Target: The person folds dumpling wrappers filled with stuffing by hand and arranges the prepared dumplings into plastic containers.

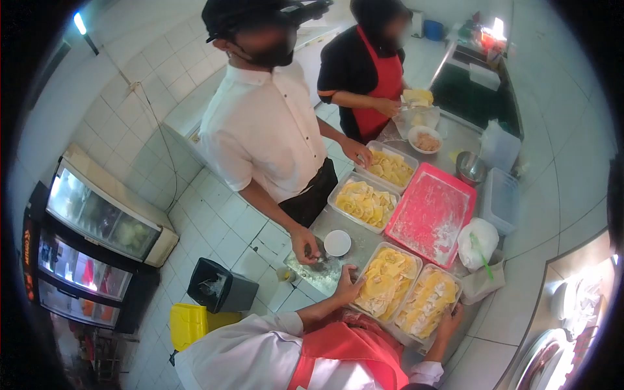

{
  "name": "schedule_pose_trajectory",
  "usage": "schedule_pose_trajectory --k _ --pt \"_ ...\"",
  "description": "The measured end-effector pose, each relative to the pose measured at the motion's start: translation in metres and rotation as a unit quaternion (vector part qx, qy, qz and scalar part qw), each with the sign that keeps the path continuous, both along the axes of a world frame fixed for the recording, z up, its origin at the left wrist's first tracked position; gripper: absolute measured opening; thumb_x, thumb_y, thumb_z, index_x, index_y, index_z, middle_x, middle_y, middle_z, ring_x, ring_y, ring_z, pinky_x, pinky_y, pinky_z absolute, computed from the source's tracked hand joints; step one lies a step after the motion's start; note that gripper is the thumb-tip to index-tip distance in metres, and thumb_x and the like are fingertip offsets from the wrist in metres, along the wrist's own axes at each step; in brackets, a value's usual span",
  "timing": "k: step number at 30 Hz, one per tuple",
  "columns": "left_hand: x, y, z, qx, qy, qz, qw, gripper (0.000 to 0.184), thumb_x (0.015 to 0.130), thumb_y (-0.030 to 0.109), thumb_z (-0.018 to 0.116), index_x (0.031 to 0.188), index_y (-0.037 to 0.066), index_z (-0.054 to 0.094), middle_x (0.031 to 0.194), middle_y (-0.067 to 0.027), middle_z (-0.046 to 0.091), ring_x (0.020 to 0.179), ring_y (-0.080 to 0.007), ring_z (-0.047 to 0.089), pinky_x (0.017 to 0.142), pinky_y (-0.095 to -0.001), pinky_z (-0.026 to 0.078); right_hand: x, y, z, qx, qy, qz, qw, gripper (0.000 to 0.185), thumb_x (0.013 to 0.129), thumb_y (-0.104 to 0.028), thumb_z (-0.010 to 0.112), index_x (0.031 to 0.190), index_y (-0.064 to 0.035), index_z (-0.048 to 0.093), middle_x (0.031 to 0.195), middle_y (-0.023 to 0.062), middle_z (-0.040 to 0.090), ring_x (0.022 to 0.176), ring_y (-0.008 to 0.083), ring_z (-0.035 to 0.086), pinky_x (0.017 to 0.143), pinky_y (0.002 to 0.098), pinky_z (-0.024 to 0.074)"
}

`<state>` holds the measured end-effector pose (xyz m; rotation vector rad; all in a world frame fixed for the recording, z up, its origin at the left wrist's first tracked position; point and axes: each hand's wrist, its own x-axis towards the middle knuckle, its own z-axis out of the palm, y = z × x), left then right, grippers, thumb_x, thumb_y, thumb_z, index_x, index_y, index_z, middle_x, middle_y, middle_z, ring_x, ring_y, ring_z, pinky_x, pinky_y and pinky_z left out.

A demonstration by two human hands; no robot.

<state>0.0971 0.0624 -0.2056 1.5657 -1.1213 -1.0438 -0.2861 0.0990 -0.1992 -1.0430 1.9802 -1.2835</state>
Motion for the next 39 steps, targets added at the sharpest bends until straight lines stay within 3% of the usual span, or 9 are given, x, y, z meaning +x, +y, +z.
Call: schedule_pose_trajectory --k 4,9,11,18,20,24,26,32,39 --pt "0.002 -0.002 0.009 -0.014 -0.013 -0.025 1.0 0.041 0.088 0.018 0.073 0.116 0.004 0.047 0.103 -0.0096 0.054 0.085 -0.0154 0.056 0.074 -0.031 0.05 0.013 -0.001 0.015 -0.038 -0.059 -0.039 0.997 0.03 0.091 -0.01 0.064 0.116 0.0008 0.051 0.112 0.0126 0.055 0.099 0.0226 0.057 0.09 0.0364 0.0461" --pt "0.004 -0.003 0.0 -0.043 -0.036 -0.06 0.997 0.036 0.088 0.018 0.073 0.113 0.003 0.05 0.114 -0.0128 0.052 0.088 -0.018 0.058 0.076 -0.0322 0.051 0.013 -0.003 0.023 -0.016 -0.024 -0.02 0.999 0.031 0.09 -0.009 0.065 0.115 0.0 0.049 0.106 0.0113 0.057 0.095 0.0225 0.058 0.088 0.0363 0.0468" --pt "0.001 -0.001 -0.002 0.009 0.054 -0.003 0.999 0.03 0.089 0.017 0.072 0.108 0.003 0.054 0.123 -0.0139 0.048 0.089 -0.0193 0.06 0.078 -0.0322 0.052 0.009 -0.002 0.022 0.009 0.003 -0.001 1.0 0.033 0.089 -0.008 0.066 0.115 -0.0005 0.048 0.104 0.011 0.057 0.094 0.0224 0.058 0.087 0.036 0.0469" --pt "0.005 -0.004 -0.003 -0.068 -0.059 -0.054 0.994 0.045 0.088 0.018 0.074 0.12 0.004 0.046 0.112 -0.0113 0.054 0.085 -0.0182 0.06 0.077 -0.032 0.052 0.017 -0.003 0.026 -0.038 0.001 -0.047 0.998 0.022 0.087 -0.002 0.064 0.106 0.0 0.053 0.097 0.0086 0.06 0.088 0.0193 0.058 0.083 0.0333 0.0463" --pt "0.006 -0.003 -0.018 -0.007 0.047 -0.034 0.998 0.045 0.088 0.018 0.074 0.12 0.003 0.046 0.118 -0.0126 0.053 0.088 -0.0186 0.061 0.078 -0.0328 0.052 0.018 -0.003 0.029 -0.027 0.011 -0.029 0.999 0.022 0.087 -0.003 0.064 0.105 -0.0001 0.053 0.094 0.0078 0.061 0.086 0.0192 0.058 0.082 0.0333 0.0465" --pt "0.004 0.0 0.009 0.052 0.0 -0.032 0.998 0.047 0.088 0.018 0.073 0.121 0.002 0.044 0.125 -0.0152 0.05 0.089 -0.0195 0.062 0.077 -0.0337 0.053 0.017 -0.002 0.029 -0.037 0.0 -0.014 0.999 0.02 0.086 -0.003 0.065 0.104 -0.0003 0.056 0.094 0.0062 0.061 0.084 0.0174 0.056 0.081 0.0321 0.0464" --pt "0.0 0.001 0.014 -0.056 -0.009 -0.017 0.998 0.04 0.087 0.018 0.074 0.116 0.002 0.05 0.122 -0.0149 0.052 0.091 -0.0199 0.062 0.079 -0.0339 0.053 0.018 -0.002 0.033 -0.041 -0.009 -0.015 0.999 0.02 0.086 -0.004 0.065 0.104 -0.0004 0.057 0.094 0.0058 0.061 0.084 0.0167 0.056 0.081 0.0316 0.0462" --pt "0.005 -0.003 0.022 -0.057 -0.056 -0.05 0.996 0.021 0.087 0.016 0.073 0.097 0.002 0.06 0.126 -0.0153 0.05 0.093 -0.0214 0.063 0.082 -0.0338 0.052 0.022 -0.001 0.043 0.014 -0.032 -0.02 0.999 0.021 0.085 -0.002 0.064 0.106 -0.0005 0.057 0.095 0.0051 0.06 0.085 0.0158 0.055 0.081 0.0302 0.0455" --pt "0.004 -0.004 0.022 -0.05 -0.056 -0.048 0.996 0.024 0.087 0.017 0.073 0.099 0.002 0.059 0.126 -0.0153 0.05 0.091 -0.0209 0.062 0.081 -0.0328 0.052 0.025 -0.004 0.046 -0.033 -0.03 -0.025 0.999 0.019 0.086 -0.004 0.064 0.102 -0.0007 0.054 0.088 0.0048 0.058 0.079 0.0147 0.053 0.075 0.0308 0.0458"
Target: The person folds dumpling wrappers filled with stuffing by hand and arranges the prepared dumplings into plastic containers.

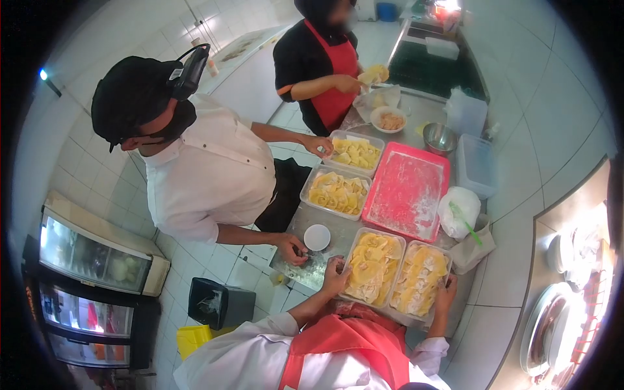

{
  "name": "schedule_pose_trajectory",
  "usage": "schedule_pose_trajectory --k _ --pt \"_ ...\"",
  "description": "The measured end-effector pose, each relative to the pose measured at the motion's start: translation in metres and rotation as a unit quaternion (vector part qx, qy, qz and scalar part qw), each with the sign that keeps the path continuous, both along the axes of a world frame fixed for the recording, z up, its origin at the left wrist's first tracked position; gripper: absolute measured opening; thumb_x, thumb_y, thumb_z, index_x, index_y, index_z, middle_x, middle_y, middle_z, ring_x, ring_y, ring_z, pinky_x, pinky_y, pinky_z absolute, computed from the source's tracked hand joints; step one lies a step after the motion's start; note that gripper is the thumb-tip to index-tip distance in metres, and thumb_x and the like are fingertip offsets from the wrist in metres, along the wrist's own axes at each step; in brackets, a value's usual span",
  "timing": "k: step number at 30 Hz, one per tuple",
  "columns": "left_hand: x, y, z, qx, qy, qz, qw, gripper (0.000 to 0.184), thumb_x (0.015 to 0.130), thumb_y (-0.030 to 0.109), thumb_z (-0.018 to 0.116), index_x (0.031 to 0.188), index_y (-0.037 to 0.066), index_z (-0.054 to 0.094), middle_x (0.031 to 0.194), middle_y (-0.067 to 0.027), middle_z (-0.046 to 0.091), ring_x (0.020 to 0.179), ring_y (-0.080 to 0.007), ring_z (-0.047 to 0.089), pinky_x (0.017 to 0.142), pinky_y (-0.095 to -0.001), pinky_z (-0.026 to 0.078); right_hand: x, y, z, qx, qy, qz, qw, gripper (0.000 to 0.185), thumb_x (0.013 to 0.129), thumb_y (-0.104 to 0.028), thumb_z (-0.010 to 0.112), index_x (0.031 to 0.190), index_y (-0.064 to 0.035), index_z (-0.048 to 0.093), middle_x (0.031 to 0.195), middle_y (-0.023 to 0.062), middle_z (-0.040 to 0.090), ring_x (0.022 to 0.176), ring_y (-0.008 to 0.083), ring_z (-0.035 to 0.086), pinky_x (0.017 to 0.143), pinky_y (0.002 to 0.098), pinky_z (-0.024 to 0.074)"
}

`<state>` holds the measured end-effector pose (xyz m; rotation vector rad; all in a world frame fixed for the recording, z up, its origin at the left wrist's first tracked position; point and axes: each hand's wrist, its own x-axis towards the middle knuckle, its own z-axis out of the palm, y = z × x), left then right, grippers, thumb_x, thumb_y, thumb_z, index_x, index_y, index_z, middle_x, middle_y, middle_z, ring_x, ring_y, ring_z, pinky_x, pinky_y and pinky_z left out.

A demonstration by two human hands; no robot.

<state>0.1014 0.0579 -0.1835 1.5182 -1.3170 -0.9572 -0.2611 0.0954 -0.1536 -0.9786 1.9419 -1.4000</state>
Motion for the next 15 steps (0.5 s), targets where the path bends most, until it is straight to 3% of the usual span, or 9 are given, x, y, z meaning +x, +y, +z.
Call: schedule_pose_trajectory --k 6,8,15 --pt "0.001 0.0 -0.005 -0.019 -0.049 0.002 0.999 0.025 0.086 0.017 0.074 0.099 0.003 0.059 0.127 -0.0146 0.05 0.091 -0.0215 0.062 0.081 -0.0331 0.052 -0.005 0.001 -0.005 0.026 0.019 0.009 0.999 0.019 0.087 -0.002 0.063 0.104 -0.0001 0.054 0.091 0.0062 0.061 0.082 0.0151 0.055 0.078 0.0306 0.0463" --pt "0.0 0.001 -0.004 0.023 0.006 0.006 1.0 0.026 0.085 0.017 0.074 0.1 0.003 0.058 0.126 -0.0146 0.051 0.093 -0.0219 0.061 0.082 -0.0339 0.051 -0.004 0.001 -0.007 0.026 0.026 0.012 0.999 0.018 0.087 -0.002 0.062 0.104 0.0001 0.055 0.093 0.0067 0.062 0.084 0.0153 0.056 0.079 0.0305 0.0465" --pt "0.003 0.0 -0.014 0.012 0.012 0.0 1.0 0.027 0.085 0.015 0.074 0.102 0.003 0.058 0.126 -0.0145 0.051 0.092 -0.0225 0.062 0.081 -0.0338 0.052 -0.004 0.003 -0.004 0.006 -0.01 0.017 1.0 0.017 0.089 -0.003 0.061 0.105 0.0003 0.055 0.096 0.0077 0.061 0.087 0.0164 0.058 0.083 0.0307 0.0462"
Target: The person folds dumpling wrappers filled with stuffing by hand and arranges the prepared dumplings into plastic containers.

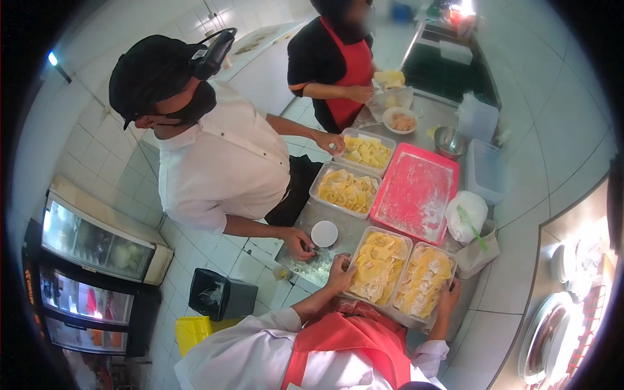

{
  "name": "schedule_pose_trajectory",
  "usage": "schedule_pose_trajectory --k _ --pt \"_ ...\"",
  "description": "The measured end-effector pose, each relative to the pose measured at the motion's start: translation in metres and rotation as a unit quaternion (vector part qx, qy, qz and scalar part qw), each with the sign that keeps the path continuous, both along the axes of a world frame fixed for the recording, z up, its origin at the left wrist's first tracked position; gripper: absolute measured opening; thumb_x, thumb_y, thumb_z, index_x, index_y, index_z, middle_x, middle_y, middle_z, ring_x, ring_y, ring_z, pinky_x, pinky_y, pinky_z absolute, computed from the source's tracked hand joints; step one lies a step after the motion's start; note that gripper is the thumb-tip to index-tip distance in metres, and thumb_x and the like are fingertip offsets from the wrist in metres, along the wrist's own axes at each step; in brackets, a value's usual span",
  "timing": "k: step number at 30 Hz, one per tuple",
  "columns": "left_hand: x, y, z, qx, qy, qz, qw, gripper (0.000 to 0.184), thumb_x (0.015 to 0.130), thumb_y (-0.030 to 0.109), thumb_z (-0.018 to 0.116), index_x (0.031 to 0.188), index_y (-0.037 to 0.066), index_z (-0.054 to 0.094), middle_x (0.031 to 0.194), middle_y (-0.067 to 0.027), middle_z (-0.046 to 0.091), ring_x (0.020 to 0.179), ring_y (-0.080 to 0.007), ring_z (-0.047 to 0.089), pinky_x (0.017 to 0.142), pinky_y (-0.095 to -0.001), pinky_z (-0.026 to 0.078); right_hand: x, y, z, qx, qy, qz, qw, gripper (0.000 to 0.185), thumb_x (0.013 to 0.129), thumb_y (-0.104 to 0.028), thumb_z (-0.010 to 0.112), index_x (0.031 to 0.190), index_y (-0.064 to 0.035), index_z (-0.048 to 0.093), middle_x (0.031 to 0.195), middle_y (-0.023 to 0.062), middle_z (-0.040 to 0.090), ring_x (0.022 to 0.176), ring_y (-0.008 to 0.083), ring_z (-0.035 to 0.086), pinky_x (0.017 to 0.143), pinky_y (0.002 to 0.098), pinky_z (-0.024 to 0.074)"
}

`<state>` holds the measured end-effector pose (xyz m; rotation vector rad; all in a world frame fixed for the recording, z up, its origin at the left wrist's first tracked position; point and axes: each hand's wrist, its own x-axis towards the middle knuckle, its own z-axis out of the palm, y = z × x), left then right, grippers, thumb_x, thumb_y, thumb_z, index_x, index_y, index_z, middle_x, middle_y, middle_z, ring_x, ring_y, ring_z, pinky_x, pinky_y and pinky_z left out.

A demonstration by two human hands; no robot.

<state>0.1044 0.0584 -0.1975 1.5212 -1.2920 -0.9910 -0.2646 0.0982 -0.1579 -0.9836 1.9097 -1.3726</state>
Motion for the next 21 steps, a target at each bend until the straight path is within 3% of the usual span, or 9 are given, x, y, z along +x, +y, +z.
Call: schedule_pose_trajectory --k 3,5,9,21 --pt "-0.004 0.001 0.011 -0.01 -0.006 0.014 1.0 0.026 0.085 0.013 0.074 0.102 0.003 0.058 0.126 -0.0144 0.05 0.091 -0.0217 0.063 0.079 -0.0329 0.053 -0.005 0.0 -0.01 -0.002 0.008 0.0 1.0 0.021 0.088 -0.002 0.061 0.108 0.0005 0.056 0.1 0.0088 0.061 0.09 0.018 0.057 0.086 0.0322 0.0455" --pt "-0.004 0.001 0.01 0.046 0.081 0.019 0.996 0.025 0.085 0.013 0.073 0.101 0.003 0.058 0.126 -0.0144 0.05 0.091 -0.0208 0.063 0.079 -0.0322 0.053 -0.007 -0.003 -0.021 -0.004 0.028 0.007 1.0 0.024 0.086 -0.001 0.061 0.11 0.0009 0.057 0.102 0.0095 0.061 0.092 0.0191 0.057 0.088 0.0335 0.0449" --pt "-0.003 0.002 0.012 -0.003 0.013 0.008 1.0 0.024 0.086 0.013 0.072 0.102 0.002 0.058 0.125 -0.0129 0.05 0.091 -0.0194 0.063 0.078 -0.0314 0.053 -0.005 -0.004 -0.016 0.007 -0.001 0.004 1.0 0.022 0.089 -0.003 0.061 0.11 0.0011 0.056 0.103 0.0097 0.061 0.093 0.0196 0.057 0.088 0.0335 0.0447" --pt "-0.003 0.001 0.003 0.014 0.04 0.014 0.999 0.027 0.086 0.015 0.073 0.105 0.001 0.059 0.116 -0.0109 0.054 0.091 -0.0186 0.062 0.079 -0.031 0.051 -0.008 -0.002 -0.012 0.013 0.009 0.015 1.0 0.018 0.09 -0.006 0.061 0.106 0.0007 0.055 0.098 0.0087 0.06 0.09 0.0192 0.055 0.086 0.0323 0.0449"
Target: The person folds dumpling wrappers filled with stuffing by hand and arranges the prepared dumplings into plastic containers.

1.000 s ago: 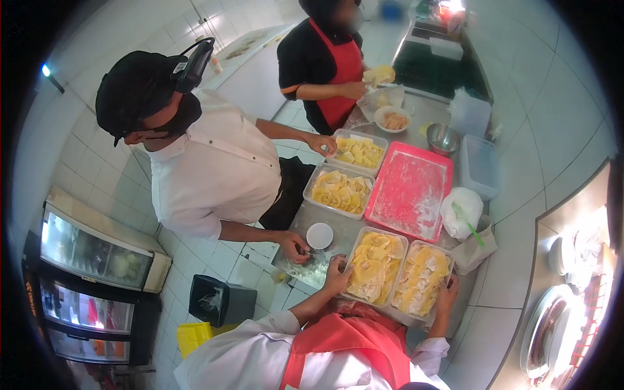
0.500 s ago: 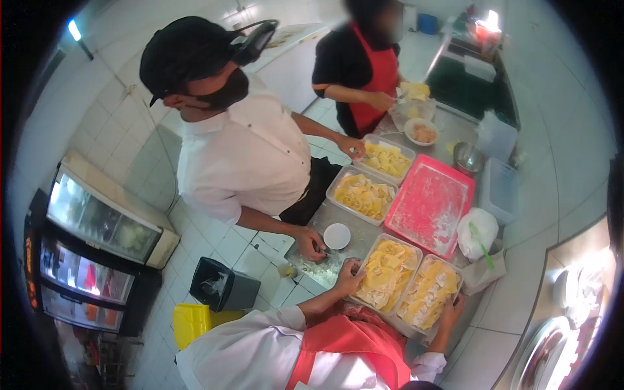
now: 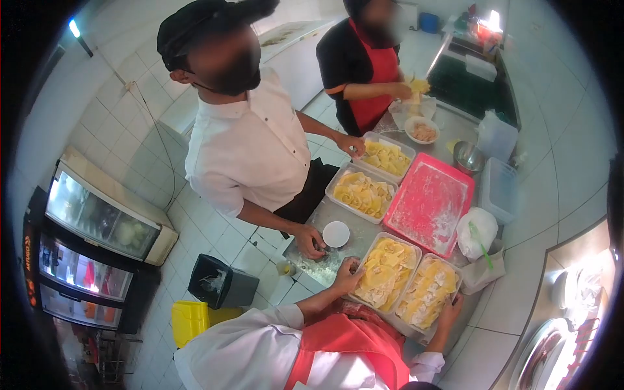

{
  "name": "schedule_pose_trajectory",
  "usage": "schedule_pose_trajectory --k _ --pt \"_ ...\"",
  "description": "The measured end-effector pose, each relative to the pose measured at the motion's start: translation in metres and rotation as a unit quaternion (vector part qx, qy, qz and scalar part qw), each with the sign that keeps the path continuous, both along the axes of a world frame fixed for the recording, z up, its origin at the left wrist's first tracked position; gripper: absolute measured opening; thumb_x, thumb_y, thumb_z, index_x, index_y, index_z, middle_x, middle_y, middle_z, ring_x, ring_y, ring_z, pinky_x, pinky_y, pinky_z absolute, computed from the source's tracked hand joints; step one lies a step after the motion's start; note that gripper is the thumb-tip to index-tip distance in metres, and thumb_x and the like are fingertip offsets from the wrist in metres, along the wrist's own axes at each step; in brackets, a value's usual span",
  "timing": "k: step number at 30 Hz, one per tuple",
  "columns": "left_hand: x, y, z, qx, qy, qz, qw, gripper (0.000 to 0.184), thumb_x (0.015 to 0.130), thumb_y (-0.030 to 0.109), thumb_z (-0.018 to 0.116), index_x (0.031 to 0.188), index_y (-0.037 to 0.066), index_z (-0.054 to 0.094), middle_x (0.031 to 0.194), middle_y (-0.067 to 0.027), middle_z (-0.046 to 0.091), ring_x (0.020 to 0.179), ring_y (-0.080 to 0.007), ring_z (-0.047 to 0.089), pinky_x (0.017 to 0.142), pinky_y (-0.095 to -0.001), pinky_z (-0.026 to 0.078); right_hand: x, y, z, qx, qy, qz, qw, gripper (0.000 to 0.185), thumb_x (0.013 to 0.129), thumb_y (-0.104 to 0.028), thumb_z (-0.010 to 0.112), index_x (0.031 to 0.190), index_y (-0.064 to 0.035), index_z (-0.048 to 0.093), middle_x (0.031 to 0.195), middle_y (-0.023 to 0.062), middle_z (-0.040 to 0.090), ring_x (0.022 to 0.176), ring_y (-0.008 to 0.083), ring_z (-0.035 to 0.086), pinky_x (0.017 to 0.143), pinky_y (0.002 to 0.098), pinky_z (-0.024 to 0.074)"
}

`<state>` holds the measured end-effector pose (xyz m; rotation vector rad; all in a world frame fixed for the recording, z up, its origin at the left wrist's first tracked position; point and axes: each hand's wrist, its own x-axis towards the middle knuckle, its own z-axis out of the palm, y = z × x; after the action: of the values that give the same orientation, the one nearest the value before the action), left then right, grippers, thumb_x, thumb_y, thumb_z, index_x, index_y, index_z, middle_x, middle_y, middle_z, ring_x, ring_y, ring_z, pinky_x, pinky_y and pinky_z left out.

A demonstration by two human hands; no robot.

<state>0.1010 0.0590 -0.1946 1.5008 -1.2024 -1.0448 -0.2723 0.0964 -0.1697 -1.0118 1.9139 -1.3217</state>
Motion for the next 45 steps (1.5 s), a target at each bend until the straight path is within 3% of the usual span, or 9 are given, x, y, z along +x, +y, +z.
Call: schedule_pose_trajectory --k 6,7,10,18,26,36,41,43,45 --pt "0.003 0.001 -0.022 0.044 0.083 -0.007 0.996 0.027 0.086 0.017 0.073 0.106 0.004 0.059 0.107 -0.0076 0.054 0.088 -0.0143 0.058 0.077 -0.0296 0.05 0.007 -0.003 0.008 -0.04 -0.028 -0.014 0.999 0.02 0.09 -0.008 0.064 0.105 0.0006 0.055 0.097 0.0067 0.06 0.089 0.017 0.055 0.085 0.0317 0.0453" --pt "0.002 0.0 -0.018 -0.005 0.014 -0.005 1.0 0.027 0.087 0.017 0.073 0.107 0.005 0.058 0.105 -0.0057 0.054 0.084 -0.0126 0.056 0.076 -0.0279 0.049 0.011 -0.003 0.014 -0.012 -0.028 -0.024 0.999 0.021 0.09 -0.009 0.065 0.105 0.0005 0.055 0.097 0.0064 0.06 0.089 0.0169 0.055 0.085 0.0315 0.0452" --pt "0.001 0.0 -0.007 0.022 0.053 -0.007 0.998 0.03 0.086 0.016 0.073 0.109 0.005 0.057 0.105 -0.0059 0.054 0.084 -0.0129 0.057 0.076 -0.0283 0.049 0.002 -0.001 0.001 0.0 -0.021 -0.008 1.0 0.027 0.087 -0.001 0.059 0.114 0.0031 0.056 0.107 0.0111 0.06 0.096 0.0214 0.056 0.091 0.0343 0.0439" --pt "-0.002 0.004 -0.014 0.012 0.031 0.044 0.998 0.031 0.086 0.013 0.072 0.109 0.004 0.054 0.095 -0.0061 0.056 0.079 -0.0162 0.058 0.072 -0.0306 0.051 0.0 0.0 -0.004 0.001 -0.002 -0.01 1.0 0.025 0.087 -0.001 0.059 0.111 0.0024 0.057 0.104 0.0117 0.061 0.095 0.0221 0.057 0.089 0.0343 0.044" --pt "0.0 0.001 0.012 -0.027 -0.014 -0.006 1.0 0.02 0.087 0.011 0.071 0.098 0.0 0.057 0.123 -0.0147 0.053 0.083 -0.0172 0.059 0.075 -0.0302 0.05 0.0 0.001 -0.006 -0.004 0.021 -0.03 0.999 0.022 0.089 -0.006 0.063 0.109 0.0016 0.057 0.102 0.0085 0.061 0.093 0.0185 0.056 0.088 0.0314 0.0443" --pt "0.003 -0.001 -0.018 -0.002 0.052 -0.013 0.999 0.026 0.088 0.01 0.069 0.108 -0.001 0.056 0.11 -0.0097 0.054 0.087 -0.0154 0.058 0.08 -0.0308 0.049 0.004 0.0 0.015 0.046 0.001 -0.022 0.999 0.027 0.086 -0.005 0.062 0.111 0.0015 0.058 0.101 0.0086 0.062 0.093 0.019 0.057 0.089 0.0335 0.0451" --pt "0.005 -0.001 -0.021 -0.005 0.046 -0.023 0.999 0.025 0.088 0.011 0.07 0.107 0.001 0.056 0.119 -0.0119 0.055 0.091 -0.0165 0.058 0.083 -0.0313 0.049 0.008 0.004 0.015 0.01 -0.017 -0.048 0.999 0.029 0.082 -0.004 0.067 0.108 0.0012 0.057 0.104 0.0119 0.063 0.096 0.0239 0.059 0.09 0.0377 0.0455" --pt "0.004 0.0 -0.023 -0.014 0.045 -0.017 0.999 0.026 0.088 0.011 0.07 0.108 0.001 0.056 0.117 -0.0112 0.056 0.091 -0.0164 0.058 0.082 -0.0315 0.049 0.023 -0.001 0.052 -0.063 0.352 -0.077 0.931 0.029 0.08 -0.007 0.07 0.106 -0.0008 0.059 0.107 0.0164 0.061 0.105 0.0327 0.059 0.095 0.0427 0.0447" --pt "0.002 0.001 -0.015 0.009 0.049 -0.005 0.999 0.031 0.088 0.012 0.07 0.113 0.0 0.056 0.109 -0.0091 0.056 0.091 -0.0152 0.058 0.081 -0.031 0.049 0.048 -0.015 0.062 -0.127 0.298 -0.013 0.946 0.033 0.077 -0.007 0.072 0.107 -0.0002 0.059 0.118 0.0208 0.057 0.116 0.0406 0.052 0.1 0.048 0.0408"
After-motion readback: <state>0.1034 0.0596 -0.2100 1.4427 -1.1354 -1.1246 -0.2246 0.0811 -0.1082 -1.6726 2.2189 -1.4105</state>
